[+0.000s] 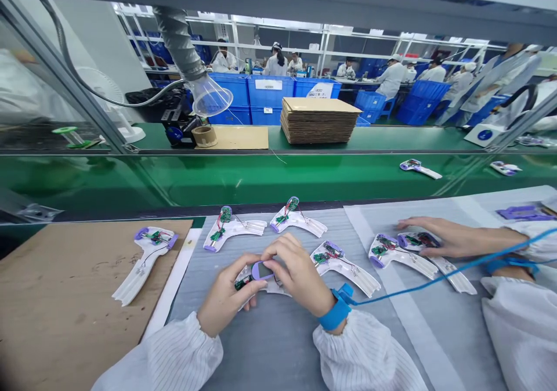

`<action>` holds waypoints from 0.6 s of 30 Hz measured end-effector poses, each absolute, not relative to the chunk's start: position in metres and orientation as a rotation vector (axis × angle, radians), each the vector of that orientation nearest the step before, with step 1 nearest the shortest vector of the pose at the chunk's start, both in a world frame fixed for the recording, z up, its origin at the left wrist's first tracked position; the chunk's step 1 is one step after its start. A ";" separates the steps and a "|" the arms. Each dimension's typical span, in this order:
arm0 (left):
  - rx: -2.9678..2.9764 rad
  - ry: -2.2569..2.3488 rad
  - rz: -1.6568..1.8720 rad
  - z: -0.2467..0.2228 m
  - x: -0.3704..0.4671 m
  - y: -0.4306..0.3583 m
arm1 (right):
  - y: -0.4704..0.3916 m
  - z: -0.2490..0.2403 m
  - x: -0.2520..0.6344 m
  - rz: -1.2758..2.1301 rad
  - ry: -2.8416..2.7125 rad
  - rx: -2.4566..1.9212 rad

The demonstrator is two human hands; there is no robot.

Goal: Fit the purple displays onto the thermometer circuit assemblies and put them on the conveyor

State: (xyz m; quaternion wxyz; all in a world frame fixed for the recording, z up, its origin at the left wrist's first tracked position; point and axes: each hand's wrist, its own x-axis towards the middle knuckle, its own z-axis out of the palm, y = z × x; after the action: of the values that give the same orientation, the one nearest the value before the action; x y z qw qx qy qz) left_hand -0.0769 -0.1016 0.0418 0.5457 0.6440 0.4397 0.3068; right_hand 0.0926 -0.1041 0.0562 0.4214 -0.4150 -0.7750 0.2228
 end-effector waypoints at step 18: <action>1.520 1.252 1.067 0.034 -0.076 -0.097 | -0.111 0.040 0.061 0.483 -1.615 -1.304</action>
State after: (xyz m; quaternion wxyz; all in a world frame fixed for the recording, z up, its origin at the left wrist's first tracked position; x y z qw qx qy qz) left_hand -0.0761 -0.0974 0.0344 0.4360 0.6107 0.5032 0.4286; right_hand 0.0607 -0.1108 0.0398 0.4840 -0.5353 -0.6633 0.1983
